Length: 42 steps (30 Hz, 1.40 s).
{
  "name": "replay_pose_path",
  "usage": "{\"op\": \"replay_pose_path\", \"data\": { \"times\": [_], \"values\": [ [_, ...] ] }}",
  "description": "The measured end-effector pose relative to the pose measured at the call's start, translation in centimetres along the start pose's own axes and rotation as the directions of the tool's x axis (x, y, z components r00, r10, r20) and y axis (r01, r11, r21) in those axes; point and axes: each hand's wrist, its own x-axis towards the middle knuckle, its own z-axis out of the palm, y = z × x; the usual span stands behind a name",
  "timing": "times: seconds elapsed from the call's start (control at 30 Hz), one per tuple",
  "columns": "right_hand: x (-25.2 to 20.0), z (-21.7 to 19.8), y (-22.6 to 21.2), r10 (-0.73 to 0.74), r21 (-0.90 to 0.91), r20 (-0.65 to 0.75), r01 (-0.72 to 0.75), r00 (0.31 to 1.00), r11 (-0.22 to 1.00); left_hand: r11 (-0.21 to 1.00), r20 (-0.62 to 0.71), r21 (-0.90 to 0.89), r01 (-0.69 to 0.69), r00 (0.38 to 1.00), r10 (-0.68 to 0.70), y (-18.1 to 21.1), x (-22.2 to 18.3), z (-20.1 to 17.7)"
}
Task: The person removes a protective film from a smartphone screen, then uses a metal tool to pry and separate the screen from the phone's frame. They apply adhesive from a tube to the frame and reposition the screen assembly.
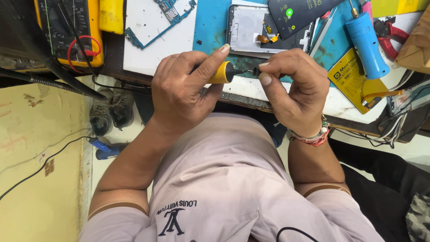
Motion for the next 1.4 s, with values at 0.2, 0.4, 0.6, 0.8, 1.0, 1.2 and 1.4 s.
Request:
{"op": "replay_pose_path", "data": {
  "times": [0.2, 0.4, 0.6, 0.8, 1.0, 1.2, 1.4],
  "values": [
    [0.09, -0.04, -0.13, -0.028, -0.034, 0.020, 0.029, 0.999, 0.999, 1.000, 0.002, 0.009, 0.002, 1.000, -0.002, 0.12, 0.02, -0.02],
    [-0.06, -0.12, -0.22, -0.032, -0.034, 0.014, 0.032, 0.999, 0.999, 1.000, 0.003, 0.005, 0.000, 1.000, 0.000, 0.20, -0.03, -0.13],
    [-0.10, -0.08, -0.15, -0.029, -0.042, 0.024, 0.030, 0.999, 0.999, 1.000, 0.002, 0.008, 0.000, 1.000, 0.000, 0.15, -0.08, -0.06],
    [-0.14, -0.06, -0.06, -0.027, -0.035, 0.015, 0.028, 1.000, 0.999, 1.000, 0.007, 0.010, 0.002, 1.000, -0.002, 0.07, -0.09, -0.08],
    [-0.13, -0.04, 0.02, -0.017, -0.042, 0.011, 0.018, 1.000, 0.999, 1.000, 0.008, 0.012, 0.001, 1.000, -0.001, 0.01, -0.14, 0.02],
    [-0.03, -0.10, 0.08, -0.030, -0.038, 0.024, 0.031, 0.999, 0.999, 1.000, 0.012, 0.009, 0.002, 1.000, -0.002, 0.00, -0.11, -0.02],
    [-0.13, -0.25, 0.05, -0.031, -0.051, 0.022, 0.032, 0.999, 0.998, 1.000, 0.016, 0.008, 0.002, 1.000, -0.002, 0.00, -0.11, -0.03]
  ]
}}
